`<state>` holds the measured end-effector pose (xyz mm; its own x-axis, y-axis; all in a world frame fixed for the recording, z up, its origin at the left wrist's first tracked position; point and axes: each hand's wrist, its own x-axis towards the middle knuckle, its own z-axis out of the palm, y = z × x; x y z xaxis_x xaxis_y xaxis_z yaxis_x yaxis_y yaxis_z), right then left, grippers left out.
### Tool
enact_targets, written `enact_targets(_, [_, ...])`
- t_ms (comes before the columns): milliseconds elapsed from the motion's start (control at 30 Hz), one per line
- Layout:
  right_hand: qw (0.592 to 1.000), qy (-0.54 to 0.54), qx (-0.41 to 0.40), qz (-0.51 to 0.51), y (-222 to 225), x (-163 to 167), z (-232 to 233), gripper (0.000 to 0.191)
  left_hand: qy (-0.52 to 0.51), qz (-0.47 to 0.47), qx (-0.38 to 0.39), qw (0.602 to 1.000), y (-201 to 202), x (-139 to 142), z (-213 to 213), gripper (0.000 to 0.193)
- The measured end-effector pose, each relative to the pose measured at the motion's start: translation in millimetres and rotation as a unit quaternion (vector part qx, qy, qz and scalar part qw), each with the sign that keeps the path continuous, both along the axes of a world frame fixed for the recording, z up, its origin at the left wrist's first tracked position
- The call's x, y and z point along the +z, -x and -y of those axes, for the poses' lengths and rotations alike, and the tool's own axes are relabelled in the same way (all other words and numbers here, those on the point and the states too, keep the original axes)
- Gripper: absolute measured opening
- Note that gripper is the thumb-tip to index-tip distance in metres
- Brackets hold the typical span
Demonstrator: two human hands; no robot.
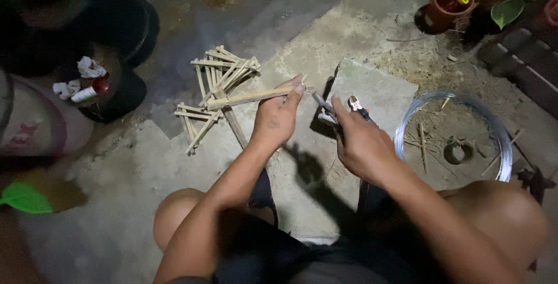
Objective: The person sits on the ground assembling small triangular frames from thin wooden sticks, fitting sticks together and fastening joints. They use pliers and a screwdriver-style tool on the joints, cut a stick with a hand saw, and set finished triangular frames with a pile of completed ones.
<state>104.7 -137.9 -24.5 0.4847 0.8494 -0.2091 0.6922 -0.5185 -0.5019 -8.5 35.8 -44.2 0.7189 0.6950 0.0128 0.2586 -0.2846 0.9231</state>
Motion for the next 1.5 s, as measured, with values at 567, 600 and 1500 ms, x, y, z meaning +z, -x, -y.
enact_targets(567, [0.970,-0.088,0.015,0.228,1.0,4.2,2.8,0.067,-0.029,-0.040,-0.002,0.999,1.2,5.1,5.3,0.051])
enact_targets(600, [0.971,-0.080,0.012,0.224,1.8,3.8,2.3,0.067,-0.022,-0.033,-0.005,0.999,1.4,5.8,6.0,0.050])
enact_targets(1500, [0.876,-0.089,-0.031,-0.472,-15.4,-22.4,4.1,0.030,-0.033,0.040,-0.062,0.997,7.3,9.7,-0.4,0.046])
